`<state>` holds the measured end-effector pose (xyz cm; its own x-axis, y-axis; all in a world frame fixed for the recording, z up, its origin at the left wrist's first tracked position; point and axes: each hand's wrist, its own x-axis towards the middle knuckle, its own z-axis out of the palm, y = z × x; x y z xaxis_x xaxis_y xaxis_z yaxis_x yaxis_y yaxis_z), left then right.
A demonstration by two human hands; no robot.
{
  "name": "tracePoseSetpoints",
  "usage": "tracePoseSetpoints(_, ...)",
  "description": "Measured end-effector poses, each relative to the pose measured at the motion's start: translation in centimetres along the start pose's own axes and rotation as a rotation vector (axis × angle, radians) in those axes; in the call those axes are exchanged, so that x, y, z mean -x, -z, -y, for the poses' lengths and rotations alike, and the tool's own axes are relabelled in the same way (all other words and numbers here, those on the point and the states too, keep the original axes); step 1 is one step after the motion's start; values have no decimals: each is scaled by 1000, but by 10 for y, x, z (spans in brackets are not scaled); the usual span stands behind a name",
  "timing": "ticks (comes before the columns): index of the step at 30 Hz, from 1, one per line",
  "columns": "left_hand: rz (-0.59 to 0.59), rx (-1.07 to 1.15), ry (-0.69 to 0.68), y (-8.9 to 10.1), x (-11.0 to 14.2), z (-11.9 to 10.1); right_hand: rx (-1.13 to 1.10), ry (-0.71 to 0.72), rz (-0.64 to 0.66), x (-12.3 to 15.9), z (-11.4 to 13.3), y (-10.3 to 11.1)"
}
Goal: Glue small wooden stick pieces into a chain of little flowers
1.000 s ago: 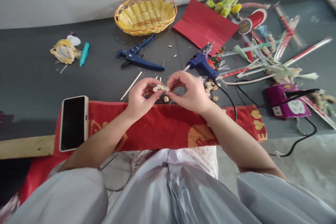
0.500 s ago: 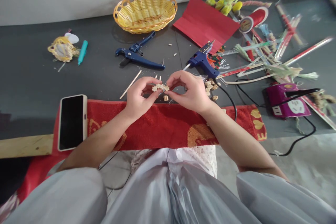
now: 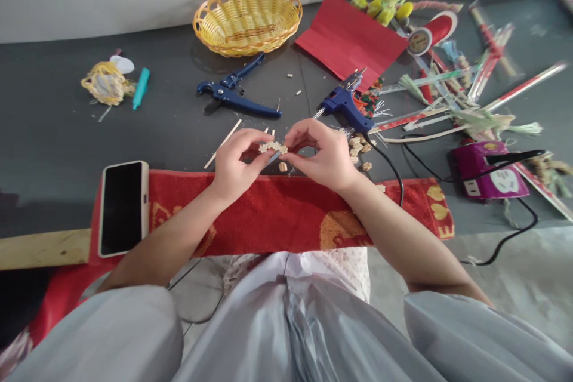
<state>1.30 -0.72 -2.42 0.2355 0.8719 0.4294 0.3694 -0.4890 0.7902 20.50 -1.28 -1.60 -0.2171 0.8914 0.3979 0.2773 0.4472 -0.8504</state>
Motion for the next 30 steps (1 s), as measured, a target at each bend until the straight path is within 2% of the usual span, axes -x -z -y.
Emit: tracePoseSetpoints(30,-1,-24,-63,0,1,4,21,74,-4,1,-4,-1)
